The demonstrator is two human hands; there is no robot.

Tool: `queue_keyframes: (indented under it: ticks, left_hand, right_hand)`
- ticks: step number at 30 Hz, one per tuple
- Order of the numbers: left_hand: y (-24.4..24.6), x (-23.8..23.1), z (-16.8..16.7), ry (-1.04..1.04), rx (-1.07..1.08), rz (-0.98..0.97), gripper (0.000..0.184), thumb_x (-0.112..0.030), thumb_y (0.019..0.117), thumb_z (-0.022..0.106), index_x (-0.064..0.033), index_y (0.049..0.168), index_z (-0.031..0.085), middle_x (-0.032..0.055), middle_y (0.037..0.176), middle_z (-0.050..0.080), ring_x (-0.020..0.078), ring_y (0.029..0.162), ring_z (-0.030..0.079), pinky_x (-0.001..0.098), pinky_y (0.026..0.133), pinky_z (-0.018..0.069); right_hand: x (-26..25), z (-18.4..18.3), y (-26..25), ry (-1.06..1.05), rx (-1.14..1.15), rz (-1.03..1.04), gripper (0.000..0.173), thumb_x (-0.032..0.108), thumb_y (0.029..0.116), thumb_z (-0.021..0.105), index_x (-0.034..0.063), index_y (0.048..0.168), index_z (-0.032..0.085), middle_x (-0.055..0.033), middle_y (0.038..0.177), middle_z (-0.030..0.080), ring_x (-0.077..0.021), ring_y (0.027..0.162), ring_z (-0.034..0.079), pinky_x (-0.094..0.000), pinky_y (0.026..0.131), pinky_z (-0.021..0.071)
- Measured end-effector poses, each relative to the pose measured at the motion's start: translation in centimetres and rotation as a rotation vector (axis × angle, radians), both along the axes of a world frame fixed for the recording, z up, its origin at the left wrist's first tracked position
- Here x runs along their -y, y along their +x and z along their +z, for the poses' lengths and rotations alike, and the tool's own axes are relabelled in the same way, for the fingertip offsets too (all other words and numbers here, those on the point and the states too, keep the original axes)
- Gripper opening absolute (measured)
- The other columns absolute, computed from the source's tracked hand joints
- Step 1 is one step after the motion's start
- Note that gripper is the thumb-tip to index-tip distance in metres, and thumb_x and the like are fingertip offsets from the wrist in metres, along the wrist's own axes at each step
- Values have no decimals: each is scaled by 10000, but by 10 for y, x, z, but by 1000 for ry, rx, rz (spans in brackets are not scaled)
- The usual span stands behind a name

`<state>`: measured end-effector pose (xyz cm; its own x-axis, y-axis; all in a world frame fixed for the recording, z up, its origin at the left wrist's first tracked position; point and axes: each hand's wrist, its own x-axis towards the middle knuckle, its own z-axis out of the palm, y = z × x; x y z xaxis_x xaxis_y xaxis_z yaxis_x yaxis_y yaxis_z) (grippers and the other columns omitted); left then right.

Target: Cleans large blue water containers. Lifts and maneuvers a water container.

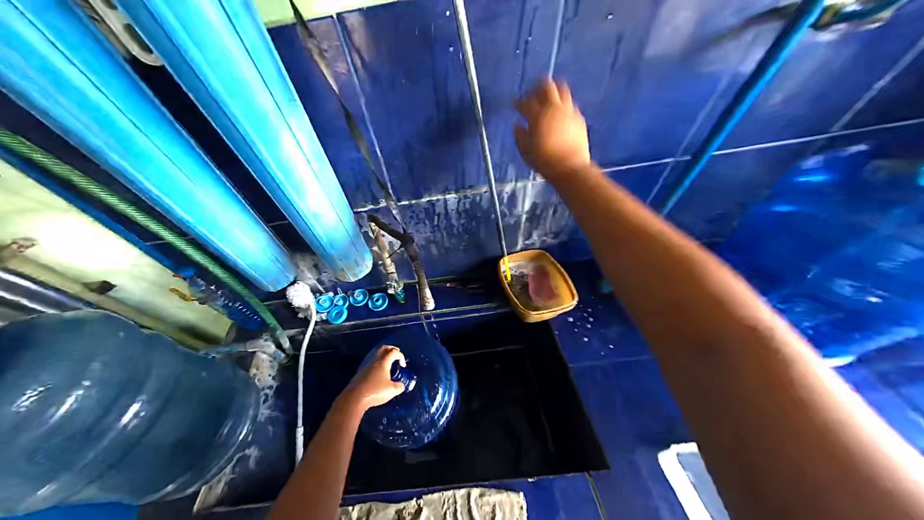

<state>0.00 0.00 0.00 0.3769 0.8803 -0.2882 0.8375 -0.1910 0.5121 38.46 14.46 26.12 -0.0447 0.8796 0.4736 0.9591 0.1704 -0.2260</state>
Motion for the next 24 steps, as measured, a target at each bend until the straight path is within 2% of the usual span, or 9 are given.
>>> queue_keyframes:
  ticks: [3,5,7,10,13,16,18,21,24]
  left_hand:
    - [29,0,-13,102,-69,55,384,-360,994,583,-11,1063,728,149,1379,612,304,1336,532,486,1146,393]
    - [46,3,-17,152,-146,64,411,-396,1011,524,-68,1033,771,85,1286,681,284,1275,578,497,1092,430]
    - [51,-1,-20,173,-152,70,381,-362,1010,530,-77,986,782,64,1224,707,272,1248,588,479,1076,440]
    - [55,-7,-22,197,-122,80,358,-332,995,541,-74,932,781,54,1171,722,254,1200,611,449,1045,461]
    - [58,-12,-23,211,-116,97,360,-331,994,539,-76,914,780,46,1146,728,231,1176,622,425,1045,456]
    - [60,-13,-21,197,-109,90,369,-326,1004,526,-66,926,775,61,1158,724,250,1201,611,442,1055,449]
    - [57,-10,-20,185,-118,85,380,-340,1012,516,-71,942,775,58,1172,720,248,1213,604,438,1064,445]
    - [54,-4,-22,201,-115,115,377,-335,1036,482,-81,1038,760,61,1200,711,258,1221,602,447,1054,458]
    - [56,1,-22,218,-103,196,310,-223,1017,485,-134,1209,711,62,1302,674,264,1278,581,476,1060,470]
  right_hand:
    - [-3,-168,31,-594,-116,-200,333,202,991,612,-43,1208,673,-332,1266,627,-542,1184,593,-768,921,453]
    - [-5,-262,48,-856,-85,-252,388,276,1007,598,-4,1269,662,-290,1305,632,-504,1228,588,-743,973,447]
    - [-9,-313,53,-930,-77,-217,461,256,959,683,11,1344,620,-286,1351,604,-497,1267,559,-732,1014,425]
    - [-10,-312,44,-997,-123,-290,538,356,992,644,-26,1366,592,-306,1398,564,-492,1320,521,-710,1050,401]
    - [-20,-318,46,-1007,-73,-355,633,506,911,699,-22,1260,668,-282,1346,611,-463,1284,565,-698,1007,449]
    - [-19,-318,47,-960,-83,-417,523,286,894,739,-42,1284,626,-308,1334,599,-491,1247,579,-713,955,473]
    - [-13,-306,51,-909,-151,-432,405,268,931,676,-45,1187,679,-300,1251,648,-483,1189,613,-723,943,470]
    - [4,-256,51,-811,-421,-316,461,437,1043,544,38,1191,722,-256,1145,703,-439,1088,666,-682,952,486]
    - [30,-230,0,-878,-594,-20,439,456,1050,530,118,1269,702,-153,1023,718,-289,865,678,-528,802,548]
